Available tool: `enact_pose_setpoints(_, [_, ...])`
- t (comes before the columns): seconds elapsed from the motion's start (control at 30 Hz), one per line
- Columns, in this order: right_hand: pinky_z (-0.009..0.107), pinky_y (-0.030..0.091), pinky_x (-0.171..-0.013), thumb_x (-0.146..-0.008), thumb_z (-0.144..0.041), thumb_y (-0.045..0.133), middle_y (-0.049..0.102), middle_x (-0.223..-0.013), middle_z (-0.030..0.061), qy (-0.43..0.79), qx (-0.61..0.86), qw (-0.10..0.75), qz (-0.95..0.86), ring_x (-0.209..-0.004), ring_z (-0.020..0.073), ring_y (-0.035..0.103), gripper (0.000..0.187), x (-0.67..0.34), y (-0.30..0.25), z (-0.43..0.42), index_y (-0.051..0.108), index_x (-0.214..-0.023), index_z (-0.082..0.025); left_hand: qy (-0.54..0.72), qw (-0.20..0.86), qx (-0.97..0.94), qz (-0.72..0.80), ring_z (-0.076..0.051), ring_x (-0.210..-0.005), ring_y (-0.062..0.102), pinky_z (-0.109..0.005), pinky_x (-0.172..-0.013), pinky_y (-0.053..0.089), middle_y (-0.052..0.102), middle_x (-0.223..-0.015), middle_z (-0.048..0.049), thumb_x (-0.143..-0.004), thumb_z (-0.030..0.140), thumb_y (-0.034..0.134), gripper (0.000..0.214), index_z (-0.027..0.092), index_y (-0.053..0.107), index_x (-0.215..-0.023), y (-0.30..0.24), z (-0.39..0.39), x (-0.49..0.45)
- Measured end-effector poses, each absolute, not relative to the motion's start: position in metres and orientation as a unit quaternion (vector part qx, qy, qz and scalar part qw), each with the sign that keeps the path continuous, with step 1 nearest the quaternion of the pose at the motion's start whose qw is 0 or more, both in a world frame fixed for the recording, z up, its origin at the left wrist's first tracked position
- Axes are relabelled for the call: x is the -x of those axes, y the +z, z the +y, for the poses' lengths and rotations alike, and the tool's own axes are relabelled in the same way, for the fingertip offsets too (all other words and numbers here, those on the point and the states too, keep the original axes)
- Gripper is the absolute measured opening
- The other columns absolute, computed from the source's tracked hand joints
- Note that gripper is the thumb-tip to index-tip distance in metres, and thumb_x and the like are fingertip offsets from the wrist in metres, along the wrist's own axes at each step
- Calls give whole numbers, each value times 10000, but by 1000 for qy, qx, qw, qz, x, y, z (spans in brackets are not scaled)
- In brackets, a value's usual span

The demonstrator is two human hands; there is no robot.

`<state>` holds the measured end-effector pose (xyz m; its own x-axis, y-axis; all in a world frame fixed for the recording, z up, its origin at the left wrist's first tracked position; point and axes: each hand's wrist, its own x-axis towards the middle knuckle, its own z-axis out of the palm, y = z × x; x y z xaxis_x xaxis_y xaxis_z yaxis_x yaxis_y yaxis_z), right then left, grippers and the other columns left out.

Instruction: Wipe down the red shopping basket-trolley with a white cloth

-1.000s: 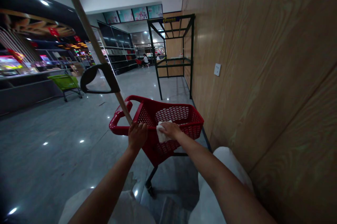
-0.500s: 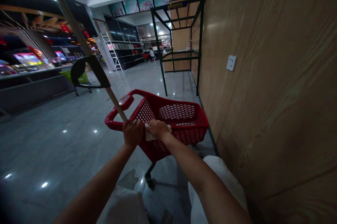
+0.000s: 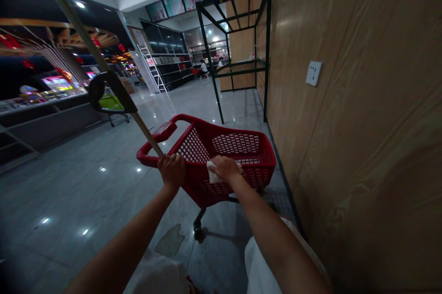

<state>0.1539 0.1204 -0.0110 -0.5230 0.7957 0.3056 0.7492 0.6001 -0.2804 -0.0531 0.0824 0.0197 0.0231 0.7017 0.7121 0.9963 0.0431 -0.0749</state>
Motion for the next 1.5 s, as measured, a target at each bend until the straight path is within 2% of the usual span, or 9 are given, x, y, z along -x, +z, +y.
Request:
enact_pose_setpoints(0.13, [295,445,-904,-947,-397,500,583,-1268,62,46,396,277,-874,-1073,195,574,365,-101,-4,114,520,-1276,-239,-236,327,643,-651,-246,-919,581,-419,-980,309,679,-870,-69,-912,272,379,276,205,624,-804,17,79,50])
enact_pose_setpoints(0.23, [295,433,-930,-943,-383,509,569,-1293,60,53,373,296,-878,-1109,194,553,391,-87,-2,109,495,-1309,-246,-230,335,653,-639,-240,-909,585,-413,-974,303,682,-871,-56,-905,283,407,247,216,629,-819,16,75,56])
enact_pose_setpoints(0.43, [255,437,-801,-922,-526,479,673,-1047,37,110,424,215,-873,-980,185,604,354,-148,-6,116,649,-1083,-261,-236,334,658,-632,-244,-943,581,-416,-984,299,689,-928,-70,-900,264,413,241,209,642,-850,17,71,66])
enact_pose_setpoints(0.6, [285,411,-851,-862,-603,525,646,-1117,65,89,495,207,-839,-1027,209,580,434,-208,-18,127,686,-1031,-237,-215,312,690,-617,-245,-900,560,-441,-980,287,671,-857,-72,-904,255,412,251,215,633,-791,16,71,43])
enact_pose_setpoints(0.8, [288,422,-861,-900,-520,518,662,-1074,71,102,482,208,-845,-1020,212,586,375,-185,-14,120,633,-1105,-228,-201,299,700,-616,-242,-865,544,-464,-933,275,676,-860,-66,-934,296,390,289,214,634,-803,8,72,6])
enact_pose_setpoints(1.0, [300,424,-932,-949,-313,480,572,-1287,68,75,399,298,-864,-1098,193,546,338,-129,-8,109,536,-1270,-226,-189,296,708,-613,-242,-858,539,-461,-915,270,682,-890,-66,-936,315,402,266,214,640,-871,9,71,9])
enact_pose_setpoints(1.07, [298,429,-923,-945,-320,488,583,-1274,64,71,391,294,-869,-1089,197,551,321,-130,-9,110,559,-1246,-232,-193,296,709,-610,-242,-862,539,-455,-908,270,683,-892,-67,-934,307,405,262,215,639,-863,7,71,11])
enact_pose_setpoints(1.23, [267,438,-819,-900,-485,543,672,-1072,46,92,442,234,-861,-991,193,597,319,-187,-19,120,652,-1085,-249,-215,309,705,-601,-234,-872,544,-441,-919,266,691,-911,-56,-929,297,415,250,224,638,-845,1,75,14])
enact_pose_setpoints(1.5, [263,428,-852,-850,-520,595,664,-1094,43,119,507,233,-821,-994,182,604,367,-265,-31,131,688,-1043,-223,-252,304,685,-613,-228,-830,527,-436,-906,273,682,-866,-56,-913,290,423,259,229,640,-785,-4,78,10])
